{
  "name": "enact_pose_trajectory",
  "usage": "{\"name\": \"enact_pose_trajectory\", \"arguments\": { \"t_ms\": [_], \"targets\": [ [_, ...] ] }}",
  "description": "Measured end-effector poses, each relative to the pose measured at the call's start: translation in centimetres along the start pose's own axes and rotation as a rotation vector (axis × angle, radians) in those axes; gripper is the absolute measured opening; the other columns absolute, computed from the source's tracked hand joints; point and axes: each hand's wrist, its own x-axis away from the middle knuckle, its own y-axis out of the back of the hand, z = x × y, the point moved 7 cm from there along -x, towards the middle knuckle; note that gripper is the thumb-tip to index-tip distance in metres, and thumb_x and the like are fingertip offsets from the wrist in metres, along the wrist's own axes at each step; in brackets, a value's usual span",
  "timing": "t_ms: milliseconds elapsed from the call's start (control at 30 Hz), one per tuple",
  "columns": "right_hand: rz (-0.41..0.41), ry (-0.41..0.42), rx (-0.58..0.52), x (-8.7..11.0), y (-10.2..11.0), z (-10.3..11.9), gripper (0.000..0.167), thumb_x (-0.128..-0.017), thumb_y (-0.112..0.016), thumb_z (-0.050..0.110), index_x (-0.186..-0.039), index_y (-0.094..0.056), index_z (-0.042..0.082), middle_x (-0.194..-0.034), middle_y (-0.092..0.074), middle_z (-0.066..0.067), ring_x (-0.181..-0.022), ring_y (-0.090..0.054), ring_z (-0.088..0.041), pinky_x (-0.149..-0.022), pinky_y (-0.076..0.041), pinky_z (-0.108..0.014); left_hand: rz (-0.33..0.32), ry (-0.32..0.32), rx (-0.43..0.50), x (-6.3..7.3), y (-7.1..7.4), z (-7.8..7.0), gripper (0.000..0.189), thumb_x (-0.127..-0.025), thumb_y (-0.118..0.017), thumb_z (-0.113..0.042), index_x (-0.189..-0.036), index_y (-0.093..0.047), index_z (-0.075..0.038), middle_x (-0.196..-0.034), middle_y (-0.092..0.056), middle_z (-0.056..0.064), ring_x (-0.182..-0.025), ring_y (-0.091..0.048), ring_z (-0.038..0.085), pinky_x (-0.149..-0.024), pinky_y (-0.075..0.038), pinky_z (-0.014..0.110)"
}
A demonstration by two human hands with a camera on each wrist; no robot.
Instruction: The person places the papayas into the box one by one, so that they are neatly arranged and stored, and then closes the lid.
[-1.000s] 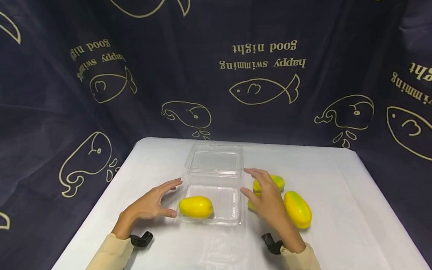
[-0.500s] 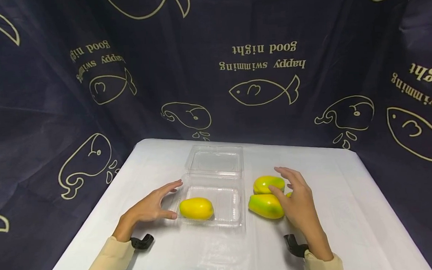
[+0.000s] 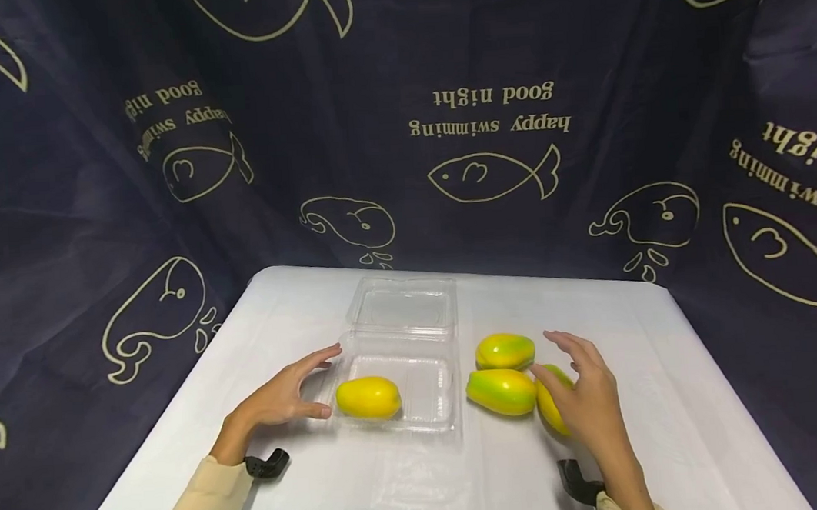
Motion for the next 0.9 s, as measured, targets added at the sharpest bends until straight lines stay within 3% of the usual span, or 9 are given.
{"name": "enact_pose_trajectory", "arguments": {
  "t_ms": [100, 200, 300, 367, 400, 467, 533, 600, 900],
  "targets": [
    [-0.014, -0.019, 0.010, 0.4, 0.4, -0.8, 0.057, -0.085, -0.082, 0.021, -0.137, -0.061, 0.017, -0.132, -0.061, -0.008, -0.112, -0.054, -0.012, -0.086, -0.034, 0.001, -0.005, -0.003, 0.008, 0.0, -0.1, 0.2, 0.102, -0.073, -0.089, -0.043, -0.156, -0.031, -0.035, -0.164, -0.032, -0.005, -0.141, -0.047, 0.024, -0.116, -0.036, 0.054],
    [-0.021, -0.052, 0.018, 0.7, 0.9, -1.7, 0.057, -0.085, -0.082, 0.024, -0.138, -0.061, 0.019, -0.131, -0.061, -0.008, -0.112, -0.053, -0.008, -0.085, -0.033, 0.003, -0.011, -0.016, 0.017, -0.1, -0.2, 0.2, 0.102, -0.072, -0.089, -0.043, -0.156, -0.032, -0.033, -0.164, -0.032, -0.005, -0.141, -0.047, 0.024, -0.116, -0.037, 0.055],
    [-0.002, -0.100, 0.031, 0.9, 1.2, -2.7, 0.058, -0.087, -0.080, 0.025, -0.140, -0.059, 0.017, -0.133, -0.060, -0.011, -0.118, -0.056, -0.021, -0.092, -0.046, -0.010, -0.013, -0.024, 0.025, -0.1, -0.2, 0.3, 0.103, -0.072, -0.089, -0.042, -0.157, -0.033, -0.025, -0.164, -0.032, -0.005, -0.140, -0.048, 0.025, -0.116, -0.036, 0.056],
    [0.024, -0.122, 0.044, 1.1, 1.3, -3.3, 0.059, -0.088, -0.080, 0.027, -0.141, -0.058, 0.014, -0.135, -0.058, -0.015, -0.119, -0.057, -0.032, -0.089, -0.047, -0.012, -0.014, -0.029, 0.027, -0.1, -0.2, 0.3, 0.104, -0.072, -0.089, -0.041, -0.157, -0.033, -0.020, -0.165, -0.031, -0.004, -0.140, -0.048, 0.025, -0.116, -0.036, 0.057],
    [0.040, -0.129, 0.053, 1.3, 1.3, -3.6, 0.059, -0.088, -0.079, 0.028, -0.141, -0.057, 0.013, -0.135, -0.058, -0.016, -0.119, -0.057, -0.036, -0.089, -0.051, -0.019, -0.015, -0.030, 0.028, -0.1, -0.2, 0.3, 0.104, -0.072, -0.089, -0.040, -0.157, -0.034, -0.020, -0.165, -0.031, -0.004, -0.140, -0.048, 0.025, -0.115, -0.036, 0.057],
    [0.071, -0.133, 0.064, 1.6, 1.1, -4.0, 0.060, -0.088, -0.079, 0.029, -0.141, -0.057, 0.011, -0.135, -0.057, -0.019, -0.120, -0.057, -0.040, -0.090, -0.055, -0.040, -0.014, -0.031, 0.029, 0.0, -0.2, 0.3, 0.103, -0.073, -0.089, -0.039, -0.157, -0.033, -0.023, -0.165, -0.031, -0.005, -0.140, -0.049, 0.025, -0.116, -0.036, 0.056],
    [0.096, -0.136, 0.078, 1.9, 1.0, -4.5, 0.061, -0.087, -0.079, 0.031, -0.140, -0.057, 0.011, -0.134, -0.057, -0.020, -0.119, -0.058, -0.040, -0.088, -0.056, -0.039, -0.013, -0.034, 0.030, 0.0, -0.3, 0.2, 0.102, -0.073, -0.089, -0.039, -0.157, -0.033, -0.028, -0.165, -0.030, -0.004, -0.140, -0.049, 0.025, -0.116, -0.036, 0.056],
    [0.128, -0.146, 0.073, 2.3, 0.6, -5.1, 0.063, -0.087, -0.080, 0.032, -0.140, -0.056, 0.010, -0.135, -0.056, -0.021, -0.119, -0.057, -0.041, -0.089, -0.053, -0.058, -0.009, -0.033, 0.028, 0.0, -0.3, 0.1, 0.102, -0.073, -0.089, -0.039, -0.157, -0.031, -0.032, -0.165, -0.030, -0.004, -0.140, -0.048, 0.025, -0.115, -0.037, 0.056],
    [0.309, -0.254, 0.054, 3.7, -0.8, -7.5, 0.083, -0.081, -0.082, 0.044, -0.148, -0.047, 0.009, -0.144, -0.044, -0.030, -0.125, -0.050, -0.051, -0.088, -0.054, -0.062, -0.007, -0.030, 0.035, 0.0, -0.2, 0.0, 0.104, -0.073, -0.088, -0.043, -0.158, -0.033, -0.019, -0.166, -0.028, -0.004, -0.140, -0.048, 0.027, -0.116, -0.036, 0.058]
  ]
}}
